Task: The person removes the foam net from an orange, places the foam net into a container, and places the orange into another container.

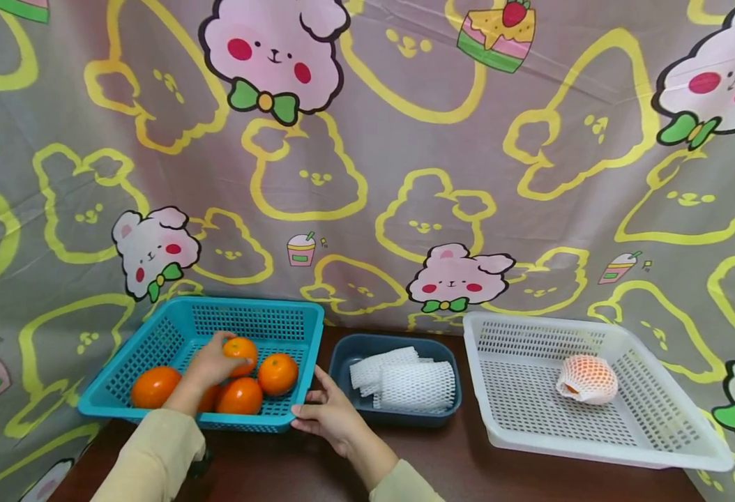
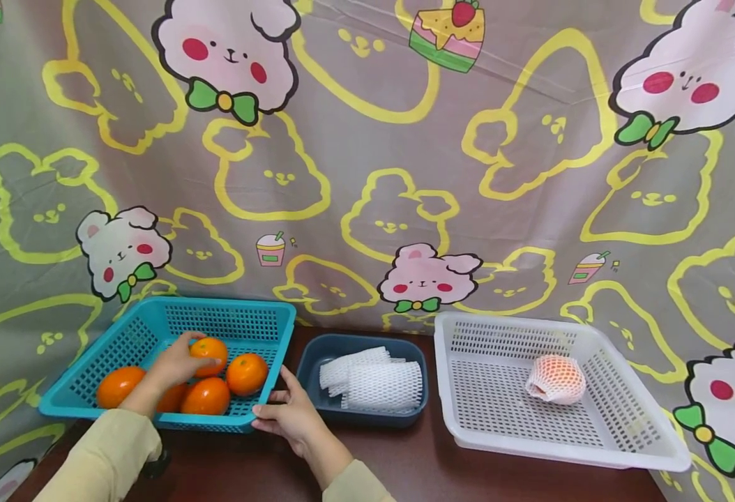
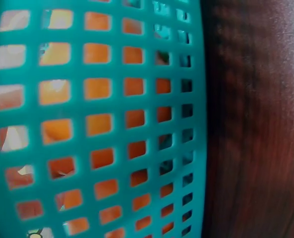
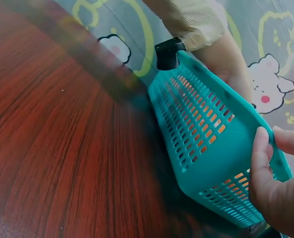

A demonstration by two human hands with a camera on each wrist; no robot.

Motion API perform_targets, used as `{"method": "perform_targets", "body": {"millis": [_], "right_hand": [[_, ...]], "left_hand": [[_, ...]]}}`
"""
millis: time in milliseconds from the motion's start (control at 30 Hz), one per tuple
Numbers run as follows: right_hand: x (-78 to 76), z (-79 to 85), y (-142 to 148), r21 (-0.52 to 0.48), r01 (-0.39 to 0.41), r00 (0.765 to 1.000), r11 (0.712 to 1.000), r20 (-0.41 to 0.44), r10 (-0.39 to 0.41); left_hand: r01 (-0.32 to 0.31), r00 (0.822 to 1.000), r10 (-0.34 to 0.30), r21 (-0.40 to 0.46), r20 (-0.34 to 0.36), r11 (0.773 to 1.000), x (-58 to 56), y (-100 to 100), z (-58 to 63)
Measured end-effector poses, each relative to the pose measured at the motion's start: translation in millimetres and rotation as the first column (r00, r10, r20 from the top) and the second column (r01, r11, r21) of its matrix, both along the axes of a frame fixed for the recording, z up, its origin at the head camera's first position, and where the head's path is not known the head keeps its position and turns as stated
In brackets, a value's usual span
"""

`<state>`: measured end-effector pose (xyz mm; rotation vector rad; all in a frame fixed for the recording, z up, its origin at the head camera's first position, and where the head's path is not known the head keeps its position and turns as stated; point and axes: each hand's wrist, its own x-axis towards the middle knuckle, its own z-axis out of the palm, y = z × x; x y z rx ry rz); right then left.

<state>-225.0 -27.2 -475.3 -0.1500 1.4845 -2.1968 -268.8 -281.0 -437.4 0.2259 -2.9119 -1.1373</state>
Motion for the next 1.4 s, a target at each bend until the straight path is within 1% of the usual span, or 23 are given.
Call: {"method": "perform_targets", "body": {"millis": [133,233,433,767,933,1033,1200,1400], "right_hand": [[0.7,0.1,0.5,-0.009,0.0,1.0,1.0,0.002,0.0],[0.9,-0.5,0.3,-0.028,-0.01,1.0,1.0,0.011,0.01],[1.1,-1.9,-0.3,-0.07,-0.022,0.998,0.997,0.055,0.026],[0.4,-2.2,-0.8,-0.081,-0.027,0.994,0.996,0.099,0.035],[-0.3,-3.9,-0.3,-0.101,-0.041,0.99,0.994,0.134,0.054],[0.8,-4.9,-0.7,-0.107,-0.046,0.99,0.993,0.13,0.06],[1.5,-4.4,-0.9,-0.106,-0.044,0.992,0.993,0.11,0.056],[-1.2,-1.0,0.2,-0.083,-0.039,0.993,0.996,0.111,0.048]], "left_hand": [[-0.001,0.999,0.002,-0.014,0.034,1.0,-2.3,3.1,-4.5],[0.008,0.999,-0.007,-0.032,0.043,0.999,-3.9,6.0,-4.9],[0.014,0.999,-0.012,-0.065,0.032,0.998,-7.4,9.3,-5.8],[0.03,0.998,-0.026,-0.076,0.051,0.997,-8.2,6.7,-3.3],[0.021,0.996,-0.014,-0.081,0.089,0.996,-8.2,7.6,-1.4],[0.019,0.994,-0.009,-0.09,0.113,0.996,-8.1,7.4,-0.6],[0.026,0.992,-0.014,-0.093,0.129,0.995,-8.9,7.0,5.4],[0.063,0.992,-0.049,-0.12,0.117,0.991,-6.3,6.3,18.8]]}}
